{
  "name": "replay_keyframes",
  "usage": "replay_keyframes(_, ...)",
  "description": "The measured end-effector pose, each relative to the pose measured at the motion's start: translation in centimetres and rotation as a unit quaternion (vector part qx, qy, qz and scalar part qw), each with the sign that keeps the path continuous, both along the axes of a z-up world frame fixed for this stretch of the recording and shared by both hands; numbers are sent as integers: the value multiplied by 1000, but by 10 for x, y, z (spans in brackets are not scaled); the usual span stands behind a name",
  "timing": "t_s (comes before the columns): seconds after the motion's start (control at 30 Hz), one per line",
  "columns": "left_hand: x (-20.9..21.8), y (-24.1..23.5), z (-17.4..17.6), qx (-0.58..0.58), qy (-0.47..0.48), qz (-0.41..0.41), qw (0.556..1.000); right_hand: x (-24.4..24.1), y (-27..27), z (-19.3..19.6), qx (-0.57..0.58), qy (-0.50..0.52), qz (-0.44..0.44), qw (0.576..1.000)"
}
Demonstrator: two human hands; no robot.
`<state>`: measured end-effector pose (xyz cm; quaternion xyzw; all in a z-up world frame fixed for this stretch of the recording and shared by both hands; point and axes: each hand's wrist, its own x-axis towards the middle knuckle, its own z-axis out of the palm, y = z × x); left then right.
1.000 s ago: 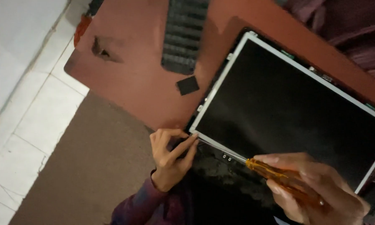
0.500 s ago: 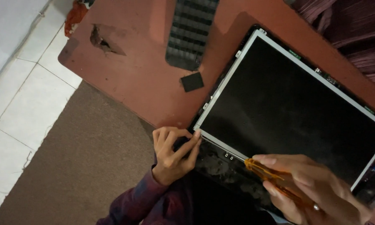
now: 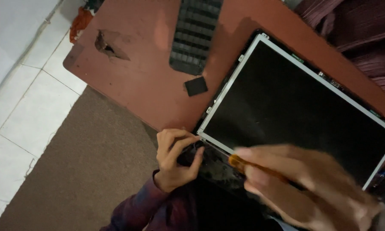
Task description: The person uses a screwdriver to tighten screws along the edges of a laptop screen bezel. After securing the screws, the person flips the laptop over to show the closed back cover.
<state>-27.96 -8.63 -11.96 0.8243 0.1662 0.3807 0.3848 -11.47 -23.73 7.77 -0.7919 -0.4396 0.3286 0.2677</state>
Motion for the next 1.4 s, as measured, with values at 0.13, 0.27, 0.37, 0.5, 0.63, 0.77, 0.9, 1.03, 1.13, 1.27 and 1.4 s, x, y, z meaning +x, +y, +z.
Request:
replay_keyframes(0.13,2,11,36,-101,-56,-91,989,4,33,21,188,-206,219,935)
replay_keyframes(0.27,-1,15,69,-123,-90,-154,976,8,47,20,241,-249,278,896)
replay_keyframes(0.37,1,8,92,-116,-138,-157,971,3,53,18,279,-401,290,823)
replay_keyframes(0.5,4,2,100,-121,-181,-130,967,-4,53,20,213,-474,261,814)
replay_keyframes(0.63,-9,8,93,-38,-98,-87,991,6,43,34,228,-230,354,878)
replay_keyframes(0.77,-13,20,84,18,-121,-219,968,5,37,32,242,-229,358,872)
replay_keyframes(0.9,-32,12,14,140,183,-202,952,10,41,35,256,-246,300,885)
replay_keyframes(1.03,-34,-10,-40,153,125,-119,973,12,41,30,301,-235,282,880)
replay_keyframes(1.13,-37,-12,-53,152,153,-108,970,18,38,35,263,-235,296,888)
replay_keyframes(1.27,-15,-11,-31,168,120,-93,974,26,33,34,214,-224,259,915)
replay_keyframes(1.4,16,-11,-34,184,123,-101,970,41,24,39,234,-373,300,846)
